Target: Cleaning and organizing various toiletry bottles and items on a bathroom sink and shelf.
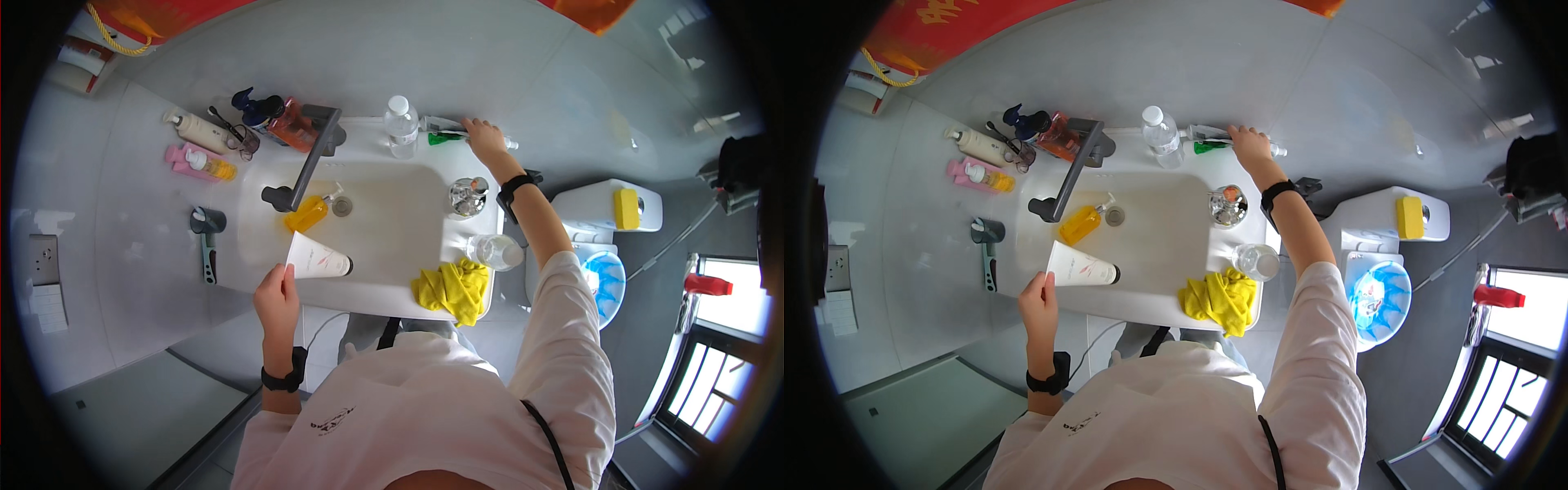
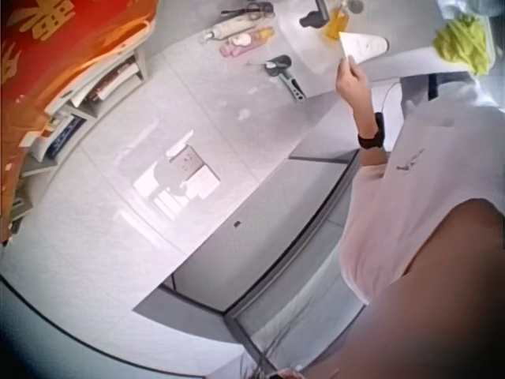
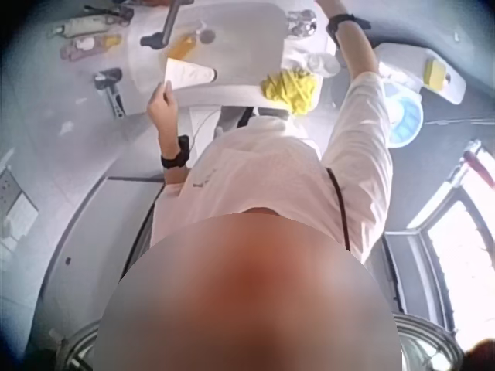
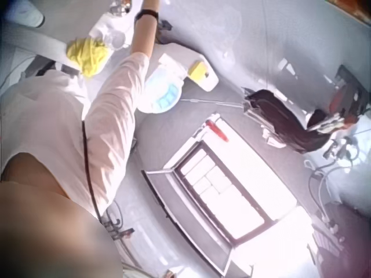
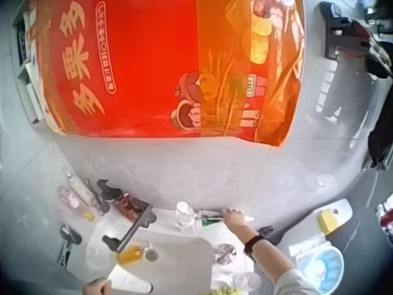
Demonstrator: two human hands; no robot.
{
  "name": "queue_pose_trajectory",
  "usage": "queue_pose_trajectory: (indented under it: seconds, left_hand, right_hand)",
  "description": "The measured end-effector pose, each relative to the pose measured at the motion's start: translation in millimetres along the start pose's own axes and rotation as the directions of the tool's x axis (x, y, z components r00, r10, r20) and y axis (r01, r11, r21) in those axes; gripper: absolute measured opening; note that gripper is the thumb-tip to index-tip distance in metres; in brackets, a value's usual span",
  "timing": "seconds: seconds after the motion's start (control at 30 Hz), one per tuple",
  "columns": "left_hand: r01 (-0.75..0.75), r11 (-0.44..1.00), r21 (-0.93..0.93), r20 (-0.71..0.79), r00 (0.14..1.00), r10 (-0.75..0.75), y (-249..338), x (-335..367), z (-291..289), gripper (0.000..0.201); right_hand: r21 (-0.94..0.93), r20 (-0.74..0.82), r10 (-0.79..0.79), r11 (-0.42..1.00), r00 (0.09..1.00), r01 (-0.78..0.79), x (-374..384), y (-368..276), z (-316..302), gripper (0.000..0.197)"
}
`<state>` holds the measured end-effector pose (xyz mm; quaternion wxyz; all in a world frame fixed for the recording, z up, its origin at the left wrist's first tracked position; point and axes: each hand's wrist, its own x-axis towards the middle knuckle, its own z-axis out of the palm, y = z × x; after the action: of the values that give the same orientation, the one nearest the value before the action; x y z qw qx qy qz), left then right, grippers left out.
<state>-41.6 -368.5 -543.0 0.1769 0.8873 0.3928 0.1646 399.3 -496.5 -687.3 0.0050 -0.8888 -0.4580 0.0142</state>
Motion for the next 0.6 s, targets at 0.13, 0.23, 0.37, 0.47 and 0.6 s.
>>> queue_pose_trajectory:
  seconds: [0.13,0.23,0.37,0.47,0.6]
  left_hand:
    - [0.031,0.999,-0.008,0.009,0.999,-0.031,-11.7,-9.5,7.6,0.024]
    - [0.059,0.998,-0.006,0.047,0.997,-0.059,-11.3,-8.3,12.3,0.024]
    - [0.047,0.999,-0.004,0.091,0.995,-0.046,-9.4,-3.9,21.1,0.024]
    - [0.005,1.000,-0.007,0.085,0.996,-0.005,-4.8,0.7,29.3,0.025]
    - [-0.019,0.999,-0.037,0.153,0.988,0.024,6.1,5.9,36.8,0.025]
  right_hand:
    - [-0.118,-0.028,0.047,0.992,0.999,-0.050,0.0,-11.2,8.5,0.048]
    - [-0.105,0.013,0.052,0.993,0.999,-0.050,-8.2,-18.6,-7.5,0.069]
    - [-0.080,-0.062,0.044,0.996,0.997,-0.049,-24.6,-6.7,-2.4,0.074]
    - [-0.101,-0.143,-0.029,0.995,0.989,0.014,-39.1,1.1,5.3,0.074]
    - [-0.122,-0.072,-0.001,0.993,0.997,-0.008,-52.9,-3.0,15.9,0.069]
